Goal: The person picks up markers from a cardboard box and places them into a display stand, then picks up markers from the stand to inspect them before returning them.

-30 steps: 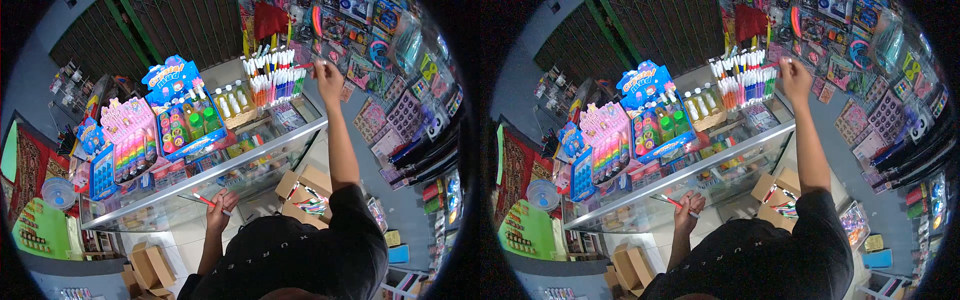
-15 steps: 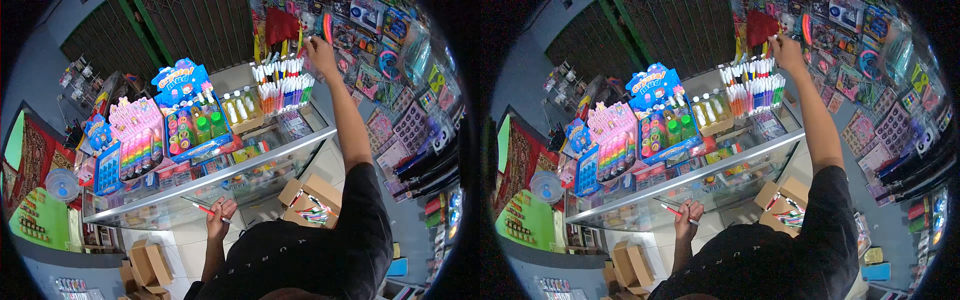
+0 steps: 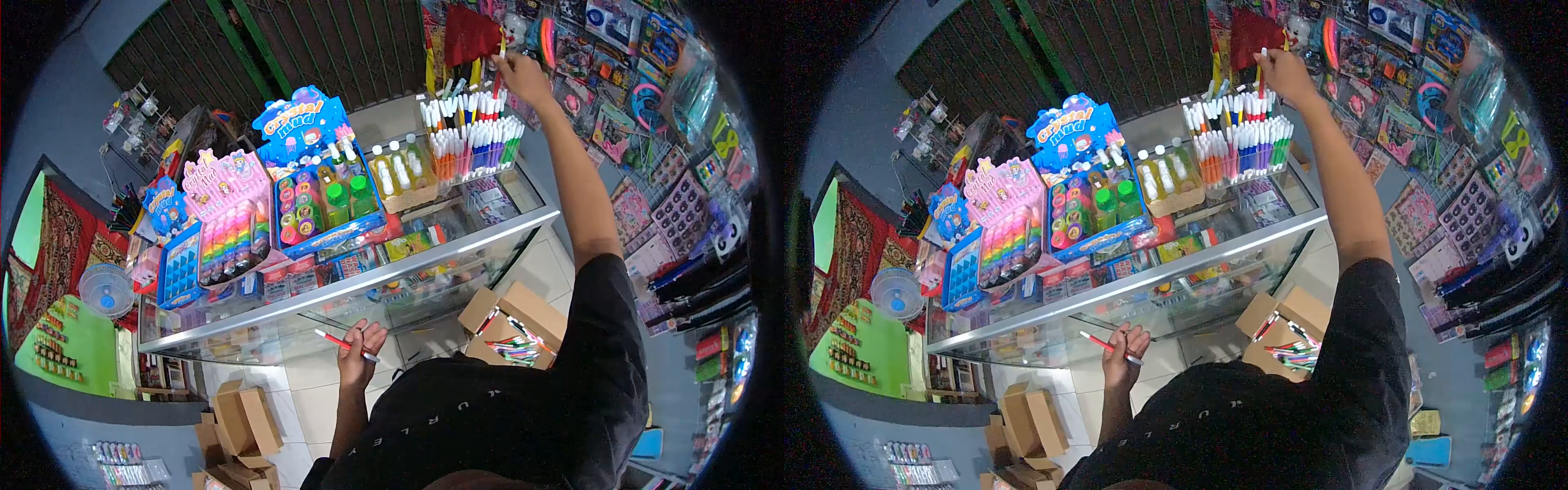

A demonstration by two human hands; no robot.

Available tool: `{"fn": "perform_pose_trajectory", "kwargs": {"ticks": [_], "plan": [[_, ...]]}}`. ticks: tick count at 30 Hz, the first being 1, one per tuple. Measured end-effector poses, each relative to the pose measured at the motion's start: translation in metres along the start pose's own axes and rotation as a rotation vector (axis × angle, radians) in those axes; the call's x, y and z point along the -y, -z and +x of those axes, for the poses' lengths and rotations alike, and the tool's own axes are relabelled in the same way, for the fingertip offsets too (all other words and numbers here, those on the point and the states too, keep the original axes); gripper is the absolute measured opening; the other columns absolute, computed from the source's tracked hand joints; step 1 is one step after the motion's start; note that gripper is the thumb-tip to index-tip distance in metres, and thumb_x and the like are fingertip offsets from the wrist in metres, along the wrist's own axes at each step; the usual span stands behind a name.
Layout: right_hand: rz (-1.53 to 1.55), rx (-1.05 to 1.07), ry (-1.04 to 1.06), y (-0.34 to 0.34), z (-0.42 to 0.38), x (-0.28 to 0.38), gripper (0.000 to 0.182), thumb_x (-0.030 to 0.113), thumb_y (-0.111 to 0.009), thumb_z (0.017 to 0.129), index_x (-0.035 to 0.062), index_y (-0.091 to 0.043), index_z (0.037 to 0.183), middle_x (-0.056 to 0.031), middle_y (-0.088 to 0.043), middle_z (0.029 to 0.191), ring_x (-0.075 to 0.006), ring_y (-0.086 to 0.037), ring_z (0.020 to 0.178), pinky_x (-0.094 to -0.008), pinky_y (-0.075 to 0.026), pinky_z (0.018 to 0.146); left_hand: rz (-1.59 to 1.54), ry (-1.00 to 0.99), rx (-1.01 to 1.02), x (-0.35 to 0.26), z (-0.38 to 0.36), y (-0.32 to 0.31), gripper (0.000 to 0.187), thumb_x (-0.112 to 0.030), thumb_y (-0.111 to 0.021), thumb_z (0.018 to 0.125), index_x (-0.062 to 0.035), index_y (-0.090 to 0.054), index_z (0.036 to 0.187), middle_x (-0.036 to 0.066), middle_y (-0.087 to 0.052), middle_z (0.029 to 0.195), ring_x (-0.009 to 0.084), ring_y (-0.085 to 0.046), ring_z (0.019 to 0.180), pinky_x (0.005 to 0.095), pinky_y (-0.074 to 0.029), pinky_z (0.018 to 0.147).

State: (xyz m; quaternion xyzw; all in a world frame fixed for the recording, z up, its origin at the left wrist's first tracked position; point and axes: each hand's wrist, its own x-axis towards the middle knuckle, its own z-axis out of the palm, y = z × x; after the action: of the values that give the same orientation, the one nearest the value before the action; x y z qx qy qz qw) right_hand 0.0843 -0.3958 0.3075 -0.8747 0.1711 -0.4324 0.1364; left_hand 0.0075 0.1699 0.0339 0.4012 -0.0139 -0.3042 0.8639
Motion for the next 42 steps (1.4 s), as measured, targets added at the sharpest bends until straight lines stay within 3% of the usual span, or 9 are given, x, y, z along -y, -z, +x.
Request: {"fn": "perform_pose_trajectory", "kwargs": {"ticks": [6,9,12,18,24,33,36,40,42], "plan": [[0.024,0.175,-0.052,0.008,0.012,-0.004,0.035,0.031,-0.056,0.091,-0.0029,-0.062,0.085,-0.0266,-0.062,0.078,-0.0441,-0.062,0.081,-0.0476,-0.048,0.07,-0.001,0.018,-0.014,-0.001,-0.001,-0.003,0.04,-0.024,-0.05,0.098,0.0013,-0.042,0.128,0.025,-0.056,0.121,0.0357,-0.062,0.106,0.0468,-0.047,0.098],[-0.1,0.122,0.135,0.0,0.005,-0.018,0.031,0.028,-0.058,0.089,-0.0028,-0.062,0.093,-0.0251,-0.064,0.081,-0.0427,-0.063,0.081,-0.0468,-0.049,0.073,0.005,0.015,-0.009,-0.001,-0.002,-0.005,0.039,-0.024,-0.05,0.098,0.0009,-0.042,0.128,0.025,-0.056,0.121,0.0354,-0.062,0.106,0.0467,-0.047,0.098],[-0.042,0.352,0.169,-0.028,-0.007,-0.049,0.031,0.026,-0.061,0.087,-0.0014,-0.061,0.101,-0.0229,-0.066,0.084,-0.04,-0.065,0.078,-0.0453,-0.051,0.073,0.012,0.021,-0.007,-0.001,-0.002,-0.006,0.039,-0.024,-0.05,0.098,0.0005,-0.043,0.128,0.025,-0.056,0.121,0.0352,-0.062,0.106,0.0465,-0.047,0.098],[0.284,-0.01,0.038,-0.007,-0.031,-0.015,0.026,0.02,-0.064,0.082,0.001,-0.063,0.1,-0.0208,-0.067,0.084,-0.0366,-0.066,0.077,-0.0402,-0.051,0.071,0.007,0.036,0.007,0.0,0.0,-0.004,0.037,-0.022,-0.048,0.099,0.0007,-0.044,0.127,0.024,-0.058,0.119,0.0354,-0.062,0.106,0.0466,-0.046,0.098],[0.054,0.082,0.203,-0.021,-0.049,-0.032,0.018,0.014,-0.058,0.083,0.0005,-0.068,0.088,-0.018,-0.066,0.086,-0.0359,-0.064,0.082,-0.0413,-0.051,0.073,-0.026,0.044,0.037,0.004,0.003,0.002,0.036,-0.022,-0.047,0.1,0.0005,-0.044,0.127,0.023,-0.059,0.119,0.0347,-0.062,0.106,0.0469,-0.046,0.099],[-0.1,0.084,0.27,-0.01,-0.061,-0.018,0.025,0.019,-0.054,0.086,0.0012,-0.068,0.095,-0.0193,-0.063,0.1,-0.0359,-0.06,0.097,-0.0412,-0.047,0.087,-0.012,0.075,0.076,0.006,0.011,0.008,0.038,-0.025,-0.045,0.1,-0.0001,-0.042,0.128,0.024,-0.058,0.119,0.0348,-0.06,0.108,0.0468,-0.045,0.099],[-0.228,0.025,0.561,-0.01,-0.062,-0.028,0.025,0.02,-0.055,0.087,0.0002,-0.067,0.096,-0.0191,-0.064,0.1,-0.0365,-0.06,0.095,-0.0429,-0.048,0.086,0.009,0.061,0.093,-0.009,0.02,-0.015,0.041,-0.028,-0.043,0.101,0.0025,-0.041,0.129,0.024,-0.056,0.122,0.0355,-0.059,0.111,0.0469,-0.044,0.1],[0.083,-0.166,0.225,-0.012,-0.123,0.059,0.018,0.012,-0.059,0.089,0.0014,-0.064,0.102,-0.0177,-0.064,0.091,-0.0282,-0.062,0.085,-0.0371,-0.049,0.074,0.024,-0.038,0.227,-0.033,0.042,-0.047,0.048,-0.033,-0.037,0.102,0.0054,-0.041,0.13,0.024,-0.057,0.12,0.033,-0.056,0.114,0.044,-0.044,0.1],[0.294,-0.019,-0.004,-0.024,-0.18,0.09,0.015,0.01,-0.059,0.089,0.0012,-0.062,0.101,-0.0118,-0.063,0.08,-0.0193,-0.06,0.074,-0.032,-0.047,0.066,0.086,-0.076,0.238,-0.042,0.049,-0.062,0.053,-0.04,-0.032,0.102,0.0045,-0.042,0.13,0.023,-0.057,0.122,0.0301,-0.055,0.117,0.0418,-0.044,0.098]]}}
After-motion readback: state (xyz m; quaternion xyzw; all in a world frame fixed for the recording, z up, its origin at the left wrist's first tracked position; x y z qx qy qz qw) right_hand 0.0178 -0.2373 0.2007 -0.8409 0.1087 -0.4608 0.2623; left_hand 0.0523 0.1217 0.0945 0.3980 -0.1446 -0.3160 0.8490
